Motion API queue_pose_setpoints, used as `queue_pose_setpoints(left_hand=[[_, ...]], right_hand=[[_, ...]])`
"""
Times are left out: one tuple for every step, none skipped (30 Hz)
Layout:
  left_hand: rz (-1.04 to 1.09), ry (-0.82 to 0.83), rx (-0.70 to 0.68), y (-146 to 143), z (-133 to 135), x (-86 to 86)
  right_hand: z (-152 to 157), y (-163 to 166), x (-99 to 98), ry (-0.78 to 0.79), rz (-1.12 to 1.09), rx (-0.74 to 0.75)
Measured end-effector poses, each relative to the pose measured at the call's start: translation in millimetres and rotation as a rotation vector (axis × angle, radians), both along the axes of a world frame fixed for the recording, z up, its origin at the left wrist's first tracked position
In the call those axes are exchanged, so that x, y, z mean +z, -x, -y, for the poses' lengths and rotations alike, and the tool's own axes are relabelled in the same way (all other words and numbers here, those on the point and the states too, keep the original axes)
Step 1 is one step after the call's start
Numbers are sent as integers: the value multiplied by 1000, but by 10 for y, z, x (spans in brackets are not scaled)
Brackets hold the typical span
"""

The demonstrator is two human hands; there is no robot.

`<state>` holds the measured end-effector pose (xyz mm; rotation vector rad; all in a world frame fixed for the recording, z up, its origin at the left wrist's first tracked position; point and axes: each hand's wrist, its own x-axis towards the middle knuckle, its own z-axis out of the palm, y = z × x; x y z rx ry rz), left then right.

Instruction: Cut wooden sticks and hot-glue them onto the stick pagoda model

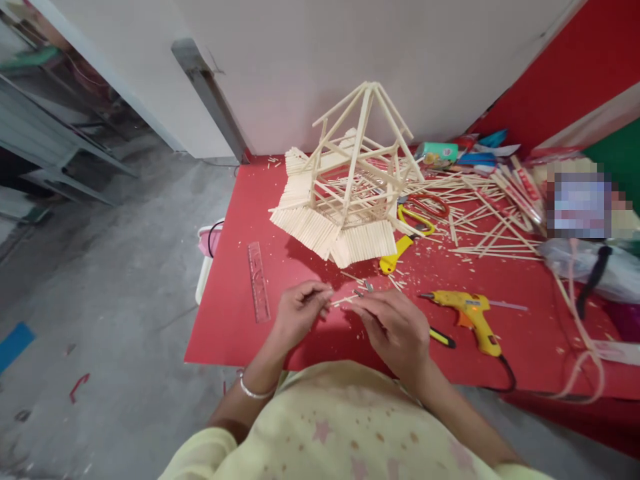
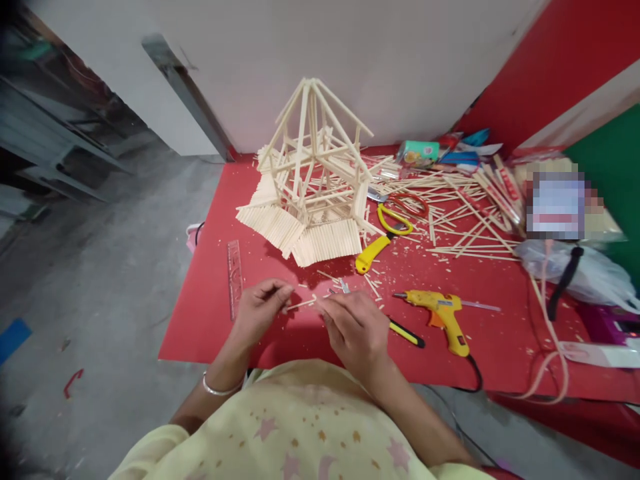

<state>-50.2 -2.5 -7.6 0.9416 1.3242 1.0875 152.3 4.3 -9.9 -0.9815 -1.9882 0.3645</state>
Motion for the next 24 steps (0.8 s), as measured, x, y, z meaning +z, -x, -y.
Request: queue_pose_setpoints(left_hand=[[-19, 7, 40, 24, 10, -35], [-25, 7, 54, 47, 23, -70], [-25, -4, 46, 68, 36, -102], [-19, -18, 21, 83, 49, -129], [-7, -30, -20, 92, 61, -150], [7, -34, -72, 94, 71, -165], [22, -30, -129, 90, 78, -175], [36, -20, -181, 82, 82, -184], [41, -12, -222, 73, 82, -194], [29, -10, -246, 66, 79, -205], [-2, -12, -251, 63, 73, -219], [-54, -19, -236, 66, 65, -236], [-127, -31, -206, 77, 56, -255], [-221, -48, -168, 95, 48, -277], [-333, -72, -128, 121, 41, -302], [-453, -100, -88, 151, 36, -329], [-573, -128, -55, 183, 33, -358], [-681, -151, -45, 215, 33, -390], [-765, -158, -49, 243, 33, -422], [-826, -160, -64, 265, 34, -453], [-866, -163, -77, 279, 34, -482], [-885, -169, -74, 286, 32, -505], [-879, -179, -52, 283, 27, -521], [-844, -192, -22, 273, 21, -528]], right_hand=[[26, -15, -15, -54, 5, -17], [46, -19, -24, -106, 2, -13], [61, -10, -27, -144, -5, 11], [68, 10, -28, -155, -15, 46], [70, 39, -31, -135, -27, 78], [67, 73, -38, -90, -41, 96], [60, 108, -53, -28, -54, 98], [50, 141, -76, 41, -68, 83], [37, 169, -105, 103, -81, 65], [21, 192, -139, 155, -86, 53], [0, 212, -173, 197, -82, 46], [-27, 231, -204, 230, -64, 42], [-60, 252, -232, 254, -28, 36], [-99, 278, -254, 268, 32, 27], [-144, 311, -274, 274, 117, 14], [-192, 351, -293, 278, 220, -4], [-240, 395, -313, 282, 331, -21], [-285, 442, -338, 290, 441, -35], [-323, 487, -368, 304, 538, -49], [-353, 525, -402, 320, 611, -64], [-373, 554, -438, 334, 656, -80], [-380, 570, -471, 342, 672, -95], [-375, 574, -497, 344, 656, -107], [-359, 567, -509, 341, 609, -108]])
